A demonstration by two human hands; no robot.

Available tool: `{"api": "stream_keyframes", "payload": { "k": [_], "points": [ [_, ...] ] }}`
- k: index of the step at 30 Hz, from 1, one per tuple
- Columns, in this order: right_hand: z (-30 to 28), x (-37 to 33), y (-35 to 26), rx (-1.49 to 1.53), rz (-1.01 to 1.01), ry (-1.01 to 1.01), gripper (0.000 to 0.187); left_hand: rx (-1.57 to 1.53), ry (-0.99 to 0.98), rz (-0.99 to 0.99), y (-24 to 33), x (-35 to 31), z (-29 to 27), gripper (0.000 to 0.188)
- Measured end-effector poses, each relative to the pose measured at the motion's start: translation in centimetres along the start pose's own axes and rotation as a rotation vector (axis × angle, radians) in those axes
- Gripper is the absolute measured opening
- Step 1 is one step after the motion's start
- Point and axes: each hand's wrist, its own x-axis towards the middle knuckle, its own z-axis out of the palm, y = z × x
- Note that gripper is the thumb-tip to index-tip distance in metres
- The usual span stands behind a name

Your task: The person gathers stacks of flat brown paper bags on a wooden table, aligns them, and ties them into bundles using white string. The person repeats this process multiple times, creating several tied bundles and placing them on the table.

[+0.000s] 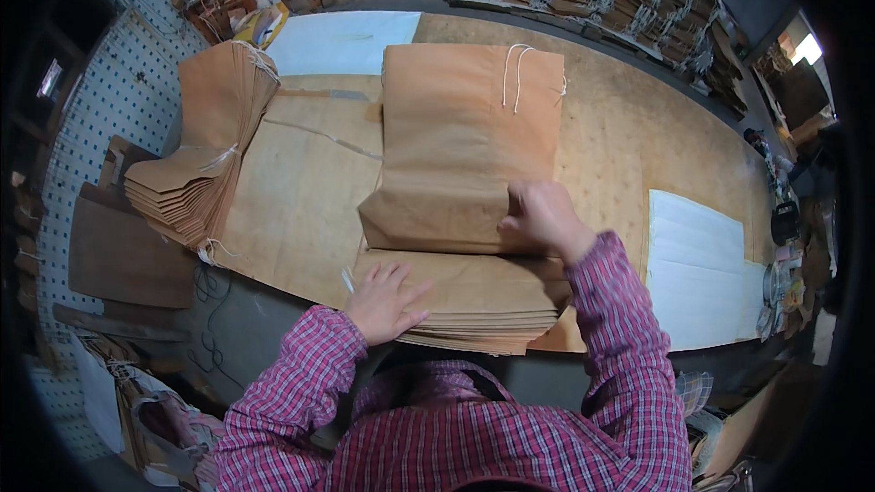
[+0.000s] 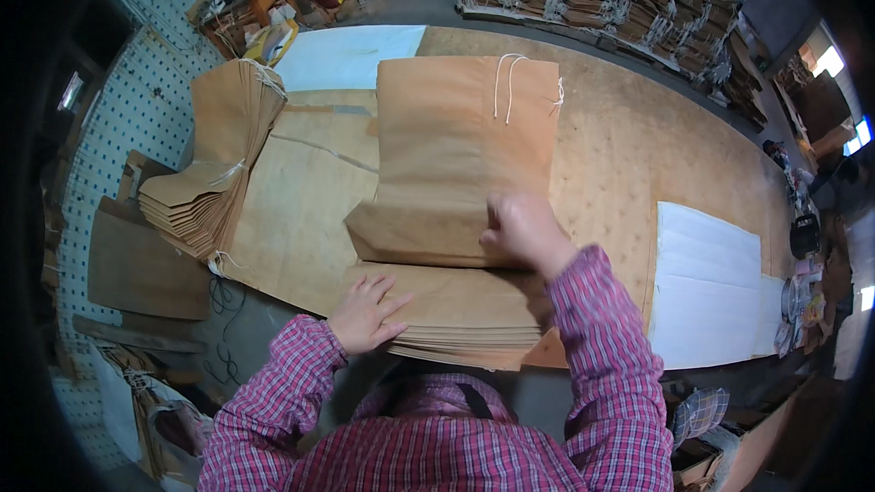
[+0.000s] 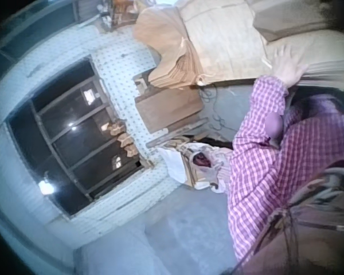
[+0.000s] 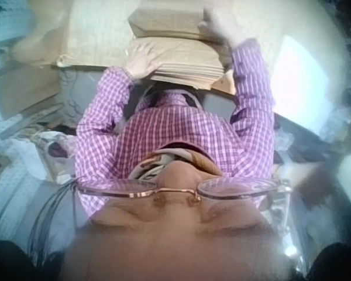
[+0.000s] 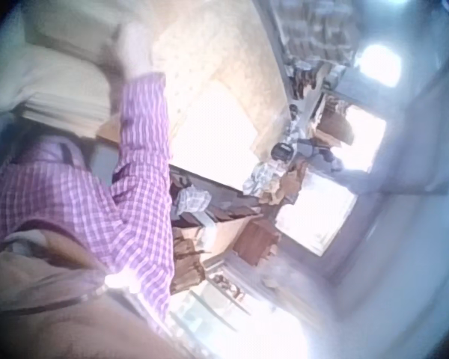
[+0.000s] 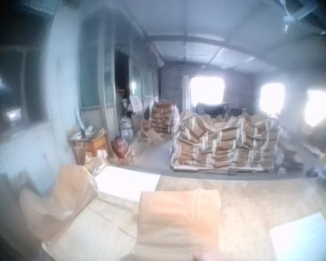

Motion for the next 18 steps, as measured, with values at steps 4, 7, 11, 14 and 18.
{"api": "stream_keyframes", "payload": {
  "k": [4, 7, 11, 14, 18],
  "points": [
    [0.4, -8.9, -7.5, -0.267, -0.152, -0.020, 0.029, -0.023, 0.002, -0.091, 2.2, -0.4, -2.1, 0.048],
    [2.0, -13.7, -9.8, -0.225, -0.138, 0.123, 0.042, 0.047, 0.083, -0.089, 6.1, -1.5, -5.4, 0.041],
    [2.3, -14.9, -10.1, -0.097, -0.102, 0.172, 0.046, 0.057, 0.021, -0.130, 8.3, -0.1, -8.0, 0.054],
    [2.9, -12.0, -10.5, 0.054, 0.151, -0.045, 0.051, 0.103, -0.230, -0.247, 5.8, 4.6, -4.7, 0.075],
    [7.5, -10.2, -12.4, -0.169, 0.185, 0.091, 0.053, 0.163, -0.127, -0.180, 3.6, 1.9, 2.1, 0.072]
  ]
}}
